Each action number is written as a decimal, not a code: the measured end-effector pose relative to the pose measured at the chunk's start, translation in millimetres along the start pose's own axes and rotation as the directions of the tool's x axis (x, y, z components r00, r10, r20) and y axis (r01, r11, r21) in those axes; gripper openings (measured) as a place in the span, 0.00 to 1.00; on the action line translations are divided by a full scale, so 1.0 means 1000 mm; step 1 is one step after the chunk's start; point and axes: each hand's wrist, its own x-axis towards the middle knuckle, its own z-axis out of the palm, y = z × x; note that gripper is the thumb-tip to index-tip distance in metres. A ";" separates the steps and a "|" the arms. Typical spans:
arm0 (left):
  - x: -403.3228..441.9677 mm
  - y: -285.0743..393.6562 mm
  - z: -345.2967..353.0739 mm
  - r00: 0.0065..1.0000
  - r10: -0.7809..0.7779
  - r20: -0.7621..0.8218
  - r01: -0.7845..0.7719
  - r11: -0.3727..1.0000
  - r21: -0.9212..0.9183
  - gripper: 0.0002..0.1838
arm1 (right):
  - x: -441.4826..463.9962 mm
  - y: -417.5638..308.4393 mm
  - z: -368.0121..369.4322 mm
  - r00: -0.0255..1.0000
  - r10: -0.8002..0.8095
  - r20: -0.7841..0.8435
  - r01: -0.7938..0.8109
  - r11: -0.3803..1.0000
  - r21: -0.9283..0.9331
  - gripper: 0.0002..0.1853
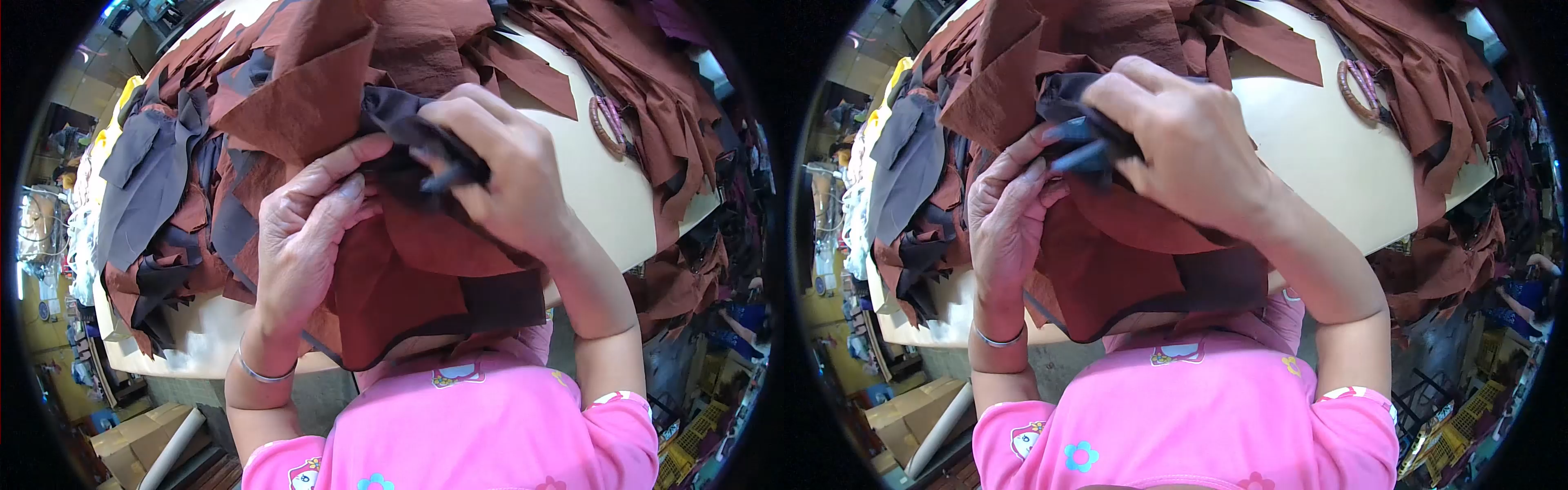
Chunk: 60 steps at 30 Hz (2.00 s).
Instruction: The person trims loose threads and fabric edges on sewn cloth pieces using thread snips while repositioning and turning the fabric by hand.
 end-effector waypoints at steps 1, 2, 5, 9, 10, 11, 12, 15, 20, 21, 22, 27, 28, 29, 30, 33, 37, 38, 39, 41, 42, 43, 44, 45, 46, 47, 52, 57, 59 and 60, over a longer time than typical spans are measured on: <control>0.000 0.000 0.001 1.000 0.009 -0.001 -0.009 1.000 0.009 0.15 | 0.004 0.008 0.004 1.000 0.029 -0.008 -0.029 0.999 0.020 0.16; 0.000 -0.002 0.001 0.999 0.037 0.005 -0.037 0.999 0.010 0.15 | 0.009 0.017 0.009 0.998 0.060 -0.015 -0.059 0.997 0.041 0.15; 0.009 -0.009 -0.002 0.994 0.109 0.009 -0.109 0.993 0.045 0.14 | 0.024 0.028 0.020 0.987 0.152 0.057 -0.161 0.964 0.211 0.11; 0.016 -0.008 -0.007 0.990 0.138 0.039 -0.144 0.966 0.213 0.13 | 0.032 0.046 0.040 0.912 0.278 0.300 -0.382 0.840 0.384 0.11; 0.017 -0.005 -0.007 0.992 0.111 0.055 -0.122 0.955 0.269 0.14 | 0.033 0.049 0.043 0.886 0.282 0.369 -0.415 0.837 0.356 0.10; 0.018 -0.004 -0.007 0.994 0.083 0.069 -0.101 0.941 0.323 0.14 | 0.034 0.051 0.046 0.854 0.285 0.436 -0.445 0.834 0.327 0.09; 0.019 -0.006 -0.009 0.997 0.053 0.057 -0.065 0.968 0.242 0.15 | 0.034 0.044 0.041 0.875 0.351 0.334 -0.431 0.878 0.207 0.11; 0.024 -0.009 -0.017 0.997 -0.020 0.077 0.020 1.000 -0.001 0.16 | 0.027 0.035 0.027 0.963 0.128 -0.237 -0.116 0.991 0.062 0.14; 0.026 -0.008 -0.024 0.978 -0.091 0.187 0.134 0.963 -0.235 0.17 | 0.014 0.011 0.009 0.974 -0.210 -0.081 0.217 0.973 0.083 0.23; 0.026 -0.009 -0.025 0.981 -0.088 0.171 0.125 0.967 -0.224 0.17 | 0.007 0.007 0.011 0.986 -0.163 0.029 0.161 0.984 0.080 0.23; 0.026 -0.010 -0.025 0.984 -0.085 0.154 0.117 0.970 -0.211 0.17 | 0.006 0.010 0.014 0.987 -0.144 0.074 0.138 0.987 0.083 0.20; 0.022 -0.012 -0.019 0.997 -0.017 0.073 0.026 0.992 -0.124 0.17 | 0.026 0.035 0.034 0.995 0.058 0.079 -0.073 0.974 0.216 0.10; 0.023 -0.012 -0.019 0.998 0.010 0.067 -0.003 0.994 -0.111 0.17 | 0.029 0.036 0.036 0.972 0.157 0.173 -0.201 0.939 0.281 0.08; 0.024 -0.012 -0.019 0.997 0.039 0.061 -0.033 0.995 -0.098 0.17 | 0.032 0.037 0.038 0.932 0.243 0.270 -0.327 0.885 0.331 0.05; 0.024 -0.011 -0.018 0.998 0.038 0.044 -0.036 0.999 -0.037 0.17 | 0.033 0.041 0.043 0.897 0.269 0.351 -0.407 0.812 0.419 0.04; 0.026 -0.008 -0.020 0.999 0.009 0.031 -0.014 0.989 0.145 0.17 | 0.037 0.048 0.051 0.847 0.223 0.483 -0.440 0.805 0.399 0.05; 0.031 -0.006 -0.029 0.992 -0.089 0.085 0.080 0.991 0.107 0.16 | 0.024 0.044 0.053 0.947 0.312 0.072 -0.319 0.897 0.306 0.09; 0.031 -0.006 -0.030 0.990 -0.109 0.094 0.107 0.994 0.025 0.16 | 0.020 0.040 0.047 0.973 0.208 -0.101 -0.188 0.966 0.175 0.10; 0.031 -0.007 -0.032 0.988 -0.115 0.101 0.117 0.993 -0.006 0.16 | 0.015 0.033 0.035 0.972 0.190 -0.137 -0.168 0.973 0.156 0.11; 0.030 -0.009 -0.037 0.986 -0.125 0.110 0.133 0.989 -0.070 0.16 | 0.003 0.012 0.016 0.978 0.206 0.017 -0.206 0.969 0.139 0.10; 0.030 -0.009 -0.039 0.983 -0.136 0.124 0.147 0.985 -0.085 0.16 | -0.001 0.006 0.012 0.975 0.185 0.121 -0.199 0.974 0.112 0.09; 0.029 -0.010 -0.041 0.979 -0.148 0.142 0.163 0.982 -0.098 0.16 | -0.006 0.000 0.009 0.960 0.169 0.222 -0.192 0.978 0.085 0.09; 0.030 -0.010 -0.041 0.974 -0.158 0.164 0.177 0.978 -0.110 0.17 | -0.011 -0.007 0.008 0.942 0.198 0.272 -0.226 0.971 0.077 0.09; 0.029 -0.010 -0.040 0.974 -0.165 0.158 0.185 0.976 -0.117 0.17 | -0.017 -0.010 0.011 0.942 0.177 0.286 -0.208 0.975 0.081 0.09; 0.028 -0.010 -0.039 0.973 -0.174 0.153 0.194 0.973 -0.123 0.17 | -0.018 -0.018 0.010 0.943 0.167 0.289 -0.210 0.969 0.126 0.09; 0.027 -0.010 -0.037 0.972 -0.182 0.147 0.201 0.971 -0.128 0.17 | -0.017 -0.028 0.010 0.945 0.154 0.290 -0.210 0.962 0.173 0.08; 0.024 -0.005 -0.025 0.975 -0.194 0.108 0.199 0.979 -0.038 0.16 | -0.032 -0.049 0.025 0.952 0.002 0.307 -0.057 0.984 0.171 0.15; 0.019 0.000 -0.025 0.979 -0.178 0.100 0.145 0.951 0.272 0.17 | -0.044 -0.049 0.033 0.934 0.005 0.356 -0.089 0.972 0.219 0.13; 0.018 0.003 -0.025 0.970 -0.193 0.148 0.145 0.948 0.283 0.18 | -0.034 -0.043 0.028 0.942 0.005 0.337 -0.115 0.945 0.307 0.12; 0.018 0.002 -0.025 0.967 -0.198 0.160 0.165 0.967 0.196 0.19 | -0.026 -0.037 0.026 0.961 0.051 0.273 -0.169 0.888 0.428 0.12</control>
